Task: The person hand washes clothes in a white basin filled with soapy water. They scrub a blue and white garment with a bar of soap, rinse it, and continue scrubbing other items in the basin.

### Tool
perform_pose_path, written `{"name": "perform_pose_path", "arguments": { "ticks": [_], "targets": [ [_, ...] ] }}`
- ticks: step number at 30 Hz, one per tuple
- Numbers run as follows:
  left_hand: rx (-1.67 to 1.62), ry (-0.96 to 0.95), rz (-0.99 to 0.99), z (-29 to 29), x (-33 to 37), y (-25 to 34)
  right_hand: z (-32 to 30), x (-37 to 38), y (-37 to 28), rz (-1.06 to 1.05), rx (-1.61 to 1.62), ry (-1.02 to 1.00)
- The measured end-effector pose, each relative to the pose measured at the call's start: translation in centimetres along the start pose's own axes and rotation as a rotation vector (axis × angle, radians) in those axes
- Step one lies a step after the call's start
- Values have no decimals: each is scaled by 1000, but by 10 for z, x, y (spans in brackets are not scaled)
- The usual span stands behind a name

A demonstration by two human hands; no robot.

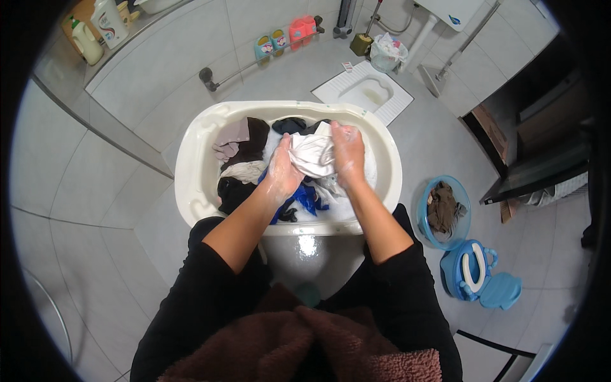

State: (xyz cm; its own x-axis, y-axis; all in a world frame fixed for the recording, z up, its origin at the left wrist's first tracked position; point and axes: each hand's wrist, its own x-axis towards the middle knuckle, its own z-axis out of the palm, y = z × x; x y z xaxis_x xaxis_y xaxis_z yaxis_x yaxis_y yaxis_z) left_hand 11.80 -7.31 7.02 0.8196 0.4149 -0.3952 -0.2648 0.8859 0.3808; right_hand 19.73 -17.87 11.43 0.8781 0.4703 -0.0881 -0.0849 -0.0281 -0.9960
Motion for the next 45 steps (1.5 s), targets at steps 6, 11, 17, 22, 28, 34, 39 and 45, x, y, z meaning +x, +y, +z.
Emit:
{"name": "perform_pose_path", "arguments": {
  "ticks": [6, 11, 17, 22, 28, 34, 39, 45],
  "targets": [
    [-164, -602, -250, -9, 8, -6, 24, -41, -2, -696, -661, -114],
    [35, -39, -80, 19, -22, -48, 3, 14, 3, -411, -482, 180],
    [-151, -121, -182, 5, -15, 6, 21, -38, -6, -629, -351, -81],
    [-108, -149, -132, 11, -27, -14, 14, -29, 5, -647, -415, -105],
    [-21, -54, 65, 29, -36, -14, -49, 70, 14, 421, 245, -71],
    [-4, -124, 140, 28, -33, 2, -32, 16, -2, 129, -148, -442],
    [125, -6, 105, 9, -11, -5, -3, -23, -12, -236, -379, -400],
    [-224, 97, -299, -45, 29, 15, 14, -87, -16, -544, -674, -595]
  ]
}}
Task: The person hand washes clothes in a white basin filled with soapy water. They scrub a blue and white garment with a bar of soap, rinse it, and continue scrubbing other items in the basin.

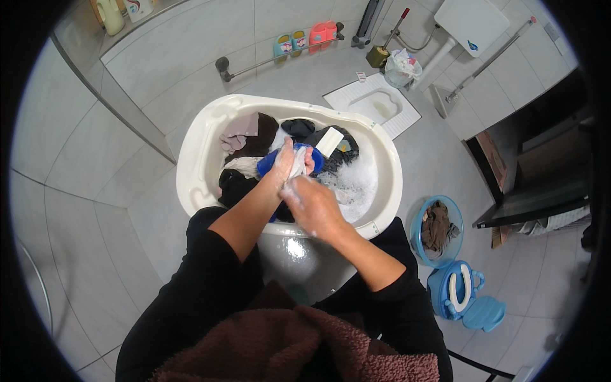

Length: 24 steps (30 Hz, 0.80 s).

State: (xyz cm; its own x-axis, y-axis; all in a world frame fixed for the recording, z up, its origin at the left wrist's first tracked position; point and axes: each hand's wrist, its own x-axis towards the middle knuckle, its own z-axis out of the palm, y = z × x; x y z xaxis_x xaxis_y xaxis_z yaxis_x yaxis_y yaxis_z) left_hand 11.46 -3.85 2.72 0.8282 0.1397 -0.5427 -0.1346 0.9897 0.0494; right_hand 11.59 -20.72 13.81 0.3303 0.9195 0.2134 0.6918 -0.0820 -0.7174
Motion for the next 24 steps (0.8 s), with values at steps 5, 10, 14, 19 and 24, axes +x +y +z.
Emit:
{"name": "perform_pose_path", "arguments": {
  "ticks": [5, 10, 14, 19, 24],
  "targets": [
    [47, -299, 78, -9, -7, -77, -12, 25, 37, 151, -159, 161],
    [530, 13, 332, 5, -26, -88, -23, 60, 83, 504, 22, 546],
    [209, -222, 195, 10, -26, -57, 20, 27, 45, -9, -30, 447],
    [92, -470, 107, 17, -42, -73, 16, 29, 54, -57, -377, 406],
    [357, -343, 155, 43, -59, -88, -56, 72, 112, 500, 393, 819]
  ]
}}
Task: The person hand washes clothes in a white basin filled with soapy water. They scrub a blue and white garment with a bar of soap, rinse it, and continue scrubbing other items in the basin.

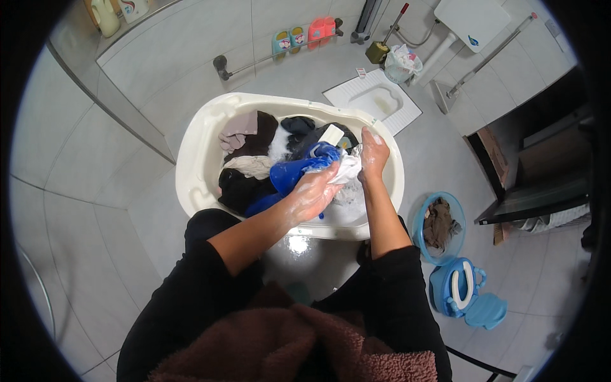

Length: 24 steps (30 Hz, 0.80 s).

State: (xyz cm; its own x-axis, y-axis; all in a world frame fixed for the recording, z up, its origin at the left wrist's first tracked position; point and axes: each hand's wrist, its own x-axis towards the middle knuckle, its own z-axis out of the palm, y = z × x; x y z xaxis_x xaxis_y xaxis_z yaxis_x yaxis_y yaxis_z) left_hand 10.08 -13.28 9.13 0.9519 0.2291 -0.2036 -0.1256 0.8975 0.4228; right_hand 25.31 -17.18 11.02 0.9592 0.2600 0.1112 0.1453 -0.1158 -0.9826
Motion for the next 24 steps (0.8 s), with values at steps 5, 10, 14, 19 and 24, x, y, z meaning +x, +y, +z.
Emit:
{"name": "perform_pose_path", "arguments": {
  "ticks": [5, 10, 14, 19, 24],
  "targets": [
    [-67, 104, 31, -7, 9, 28, 12, -78, -38, -159, 32, -330],
    [-359, -197, -103, -21, 3, 6, 17, -87, -37, -476, -738, -513],
    [433, 203, 73, -17, -5, -3, -7, -6, -6, -236, -381, 71],
    [650, 341, 105, -12, -3, 20, -12, -2, 0, 225, -105, -467],
    [57, 129, 58, -25, 13, 30, 6, -66, -20, 104, 142, -439]
  ]
}}
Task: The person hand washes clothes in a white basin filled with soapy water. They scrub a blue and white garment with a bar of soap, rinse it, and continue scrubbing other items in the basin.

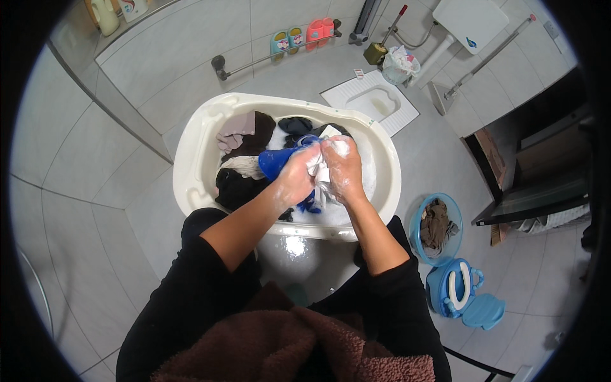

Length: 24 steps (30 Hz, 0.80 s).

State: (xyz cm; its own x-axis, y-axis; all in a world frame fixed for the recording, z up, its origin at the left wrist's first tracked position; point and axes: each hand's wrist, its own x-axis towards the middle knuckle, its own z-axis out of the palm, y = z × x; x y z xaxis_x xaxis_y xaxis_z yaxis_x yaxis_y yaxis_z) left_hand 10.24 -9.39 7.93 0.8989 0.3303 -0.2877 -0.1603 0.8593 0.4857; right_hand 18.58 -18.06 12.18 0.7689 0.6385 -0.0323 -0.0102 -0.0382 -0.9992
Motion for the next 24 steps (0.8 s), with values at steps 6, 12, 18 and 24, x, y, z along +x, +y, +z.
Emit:
{"name": "perform_pose_path", "arguments": {
  "ticks": [6, 12, 18, 24],
  "targets": [
    [-279, 15, -449, -33, 17, 18, 25, -61, -16, -479, -664, -499],
    [-49, 154, -120, -13, -1, -47, 3, 5, -2, -213, -734, 252],
    [-100, -65, -16, -55, 22, -25, 27, -11, 16, -691, -523, -96],
    [-385, 52, -81, -39, -2, -31, 33, -34, 16, -608, -728, 187]
  ]
}}
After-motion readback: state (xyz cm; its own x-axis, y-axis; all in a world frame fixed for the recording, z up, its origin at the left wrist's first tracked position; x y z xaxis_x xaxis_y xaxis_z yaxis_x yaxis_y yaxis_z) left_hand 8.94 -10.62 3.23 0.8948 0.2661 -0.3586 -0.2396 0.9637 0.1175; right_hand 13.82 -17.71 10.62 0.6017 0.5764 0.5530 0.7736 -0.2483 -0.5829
